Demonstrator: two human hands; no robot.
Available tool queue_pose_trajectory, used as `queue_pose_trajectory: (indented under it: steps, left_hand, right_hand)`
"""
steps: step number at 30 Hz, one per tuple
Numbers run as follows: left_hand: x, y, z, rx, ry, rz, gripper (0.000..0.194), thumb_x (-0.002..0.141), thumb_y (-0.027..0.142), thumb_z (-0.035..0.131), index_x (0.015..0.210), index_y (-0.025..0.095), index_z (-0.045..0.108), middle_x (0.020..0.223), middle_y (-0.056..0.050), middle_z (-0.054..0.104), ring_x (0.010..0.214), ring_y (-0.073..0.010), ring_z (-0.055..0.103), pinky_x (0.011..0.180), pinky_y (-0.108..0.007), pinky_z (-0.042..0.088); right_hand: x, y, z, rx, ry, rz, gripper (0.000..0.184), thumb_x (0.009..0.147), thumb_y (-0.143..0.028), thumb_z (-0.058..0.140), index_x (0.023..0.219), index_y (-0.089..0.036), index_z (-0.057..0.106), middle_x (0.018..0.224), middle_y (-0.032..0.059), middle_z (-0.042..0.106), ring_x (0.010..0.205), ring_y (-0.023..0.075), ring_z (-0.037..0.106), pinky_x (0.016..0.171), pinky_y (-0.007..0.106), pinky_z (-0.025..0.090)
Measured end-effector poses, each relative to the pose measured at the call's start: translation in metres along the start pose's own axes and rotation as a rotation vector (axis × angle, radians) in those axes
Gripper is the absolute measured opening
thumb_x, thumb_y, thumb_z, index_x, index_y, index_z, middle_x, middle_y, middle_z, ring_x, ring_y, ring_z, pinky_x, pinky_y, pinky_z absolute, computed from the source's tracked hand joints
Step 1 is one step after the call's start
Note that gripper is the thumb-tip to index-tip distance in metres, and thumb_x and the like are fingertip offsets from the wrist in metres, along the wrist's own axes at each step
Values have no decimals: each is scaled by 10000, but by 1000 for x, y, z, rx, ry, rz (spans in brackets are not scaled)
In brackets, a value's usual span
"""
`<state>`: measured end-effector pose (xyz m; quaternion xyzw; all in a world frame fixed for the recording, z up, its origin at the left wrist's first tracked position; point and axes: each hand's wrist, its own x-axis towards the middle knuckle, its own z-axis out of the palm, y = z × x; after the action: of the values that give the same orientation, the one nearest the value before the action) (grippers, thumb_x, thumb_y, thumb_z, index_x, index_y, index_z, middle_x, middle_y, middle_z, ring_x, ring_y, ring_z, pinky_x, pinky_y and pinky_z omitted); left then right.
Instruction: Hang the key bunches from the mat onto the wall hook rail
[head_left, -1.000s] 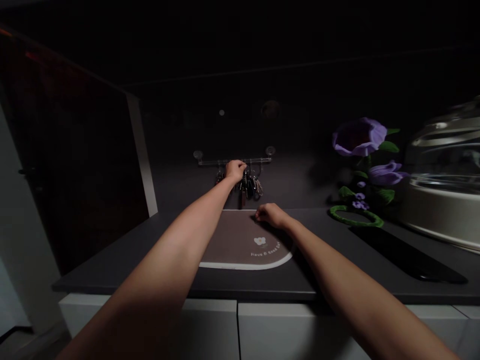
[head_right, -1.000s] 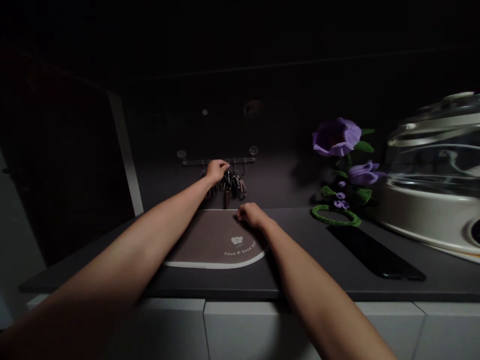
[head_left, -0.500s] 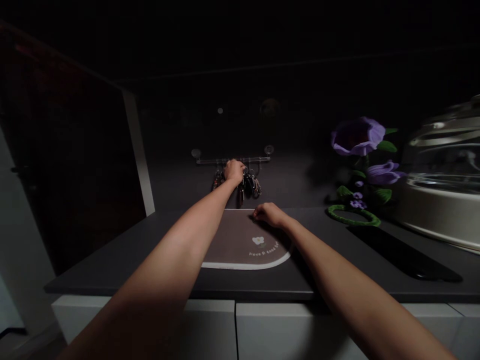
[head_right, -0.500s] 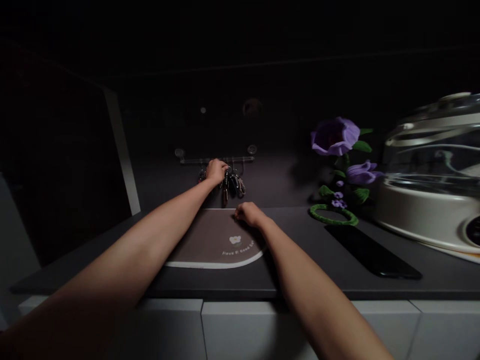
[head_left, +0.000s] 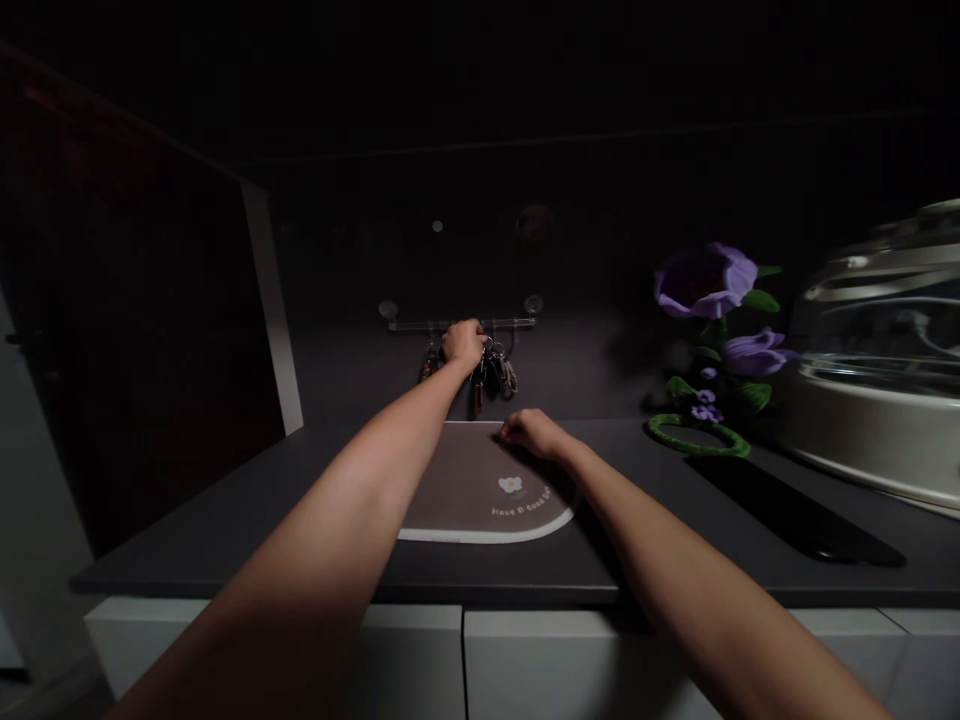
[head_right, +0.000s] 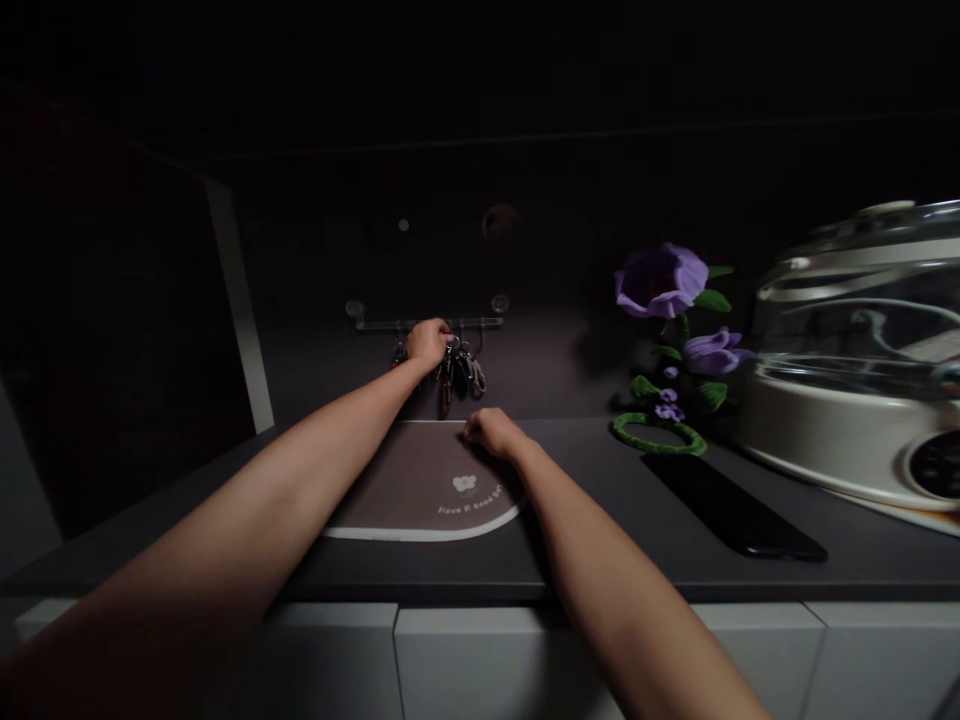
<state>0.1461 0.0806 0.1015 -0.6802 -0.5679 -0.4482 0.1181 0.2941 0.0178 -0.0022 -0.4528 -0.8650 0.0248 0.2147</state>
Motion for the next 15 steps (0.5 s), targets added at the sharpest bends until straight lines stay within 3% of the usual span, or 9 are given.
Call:
queue_pose_trajectory:
  steps: [5,15]
  left_hand:
    - [-3,1,-1,83,0,84,145,774,246,552,844,212,675,936,-78,645,885,-187,569,724,-271,377]
    - [-11,-1,-4,67,-33,102,202,792,238,530,938,210,666,984,-88,617,943,-198,554,761,-279,382]
  right_hand:
    - [0,0,1,-6,-5,-8,145,709,-128,581,798,-141,695,807,39,697,772,133,618,705,180,396]
    - [0,1,0,-10,8,10,170,697,-119,590,827,-162,691,836,39,696,793,148,619,713,192,410]
